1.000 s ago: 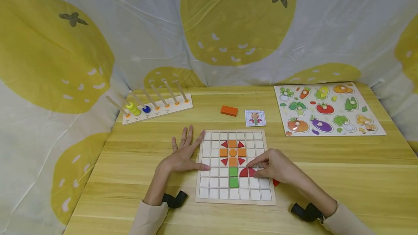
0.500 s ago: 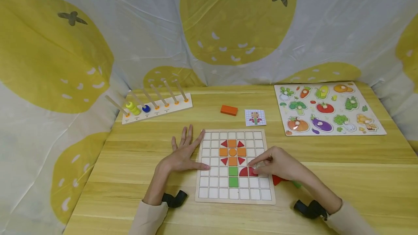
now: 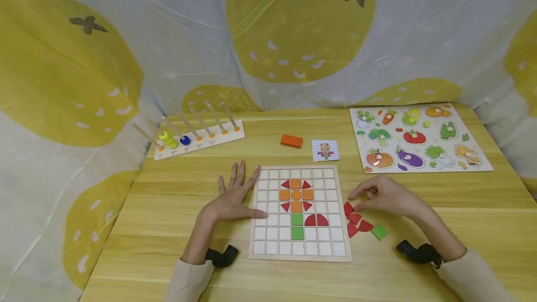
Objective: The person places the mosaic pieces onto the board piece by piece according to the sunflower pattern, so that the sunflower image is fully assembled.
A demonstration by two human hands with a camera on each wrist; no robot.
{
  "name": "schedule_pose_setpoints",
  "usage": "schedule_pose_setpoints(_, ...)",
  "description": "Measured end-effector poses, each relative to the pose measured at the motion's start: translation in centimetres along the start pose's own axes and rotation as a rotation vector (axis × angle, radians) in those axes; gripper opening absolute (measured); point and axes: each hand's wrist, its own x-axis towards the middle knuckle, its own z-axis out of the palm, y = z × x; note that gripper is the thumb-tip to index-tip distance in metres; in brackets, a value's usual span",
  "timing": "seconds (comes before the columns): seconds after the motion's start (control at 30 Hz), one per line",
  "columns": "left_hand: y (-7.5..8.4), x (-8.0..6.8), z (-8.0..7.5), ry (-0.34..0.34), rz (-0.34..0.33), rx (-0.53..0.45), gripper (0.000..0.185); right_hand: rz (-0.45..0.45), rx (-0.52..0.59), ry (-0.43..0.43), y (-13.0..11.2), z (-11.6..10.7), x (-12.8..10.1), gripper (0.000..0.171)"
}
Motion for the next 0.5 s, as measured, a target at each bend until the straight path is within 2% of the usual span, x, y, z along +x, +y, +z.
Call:
schedule_pose_setpoints(0.1, -0.3, -0.1, 0.1, 0.018, 0.034, -0.046, 0.122, 0.036, -0.014, 0.024, 0.1, 0.8, 0.6, 0.023)
schedule_pose_setpoints(0.2, -1.0, 0.0, 0.5, 0.042, 0.065, -0.047, 0.122, 0.067, -0.019, 0.042, 0.1, 1.2, 0.8, 0.021)
schedule_pose_setpoints(0.37, -0.1, -0.1, 0.0, 0.006, 0.009, -0.007, 0.122, 0.061, -0.005, 0.046, 0.3, 0.9, 0.7, 0.023)
schedule_pose_setpoints(0.5, 0.4, -0.1, -0.3, -0.021, -0.029, 0.027, 0.121, 0.03, 0.0, 0.013, 0.7, 0.2, 0.4, 0.028)
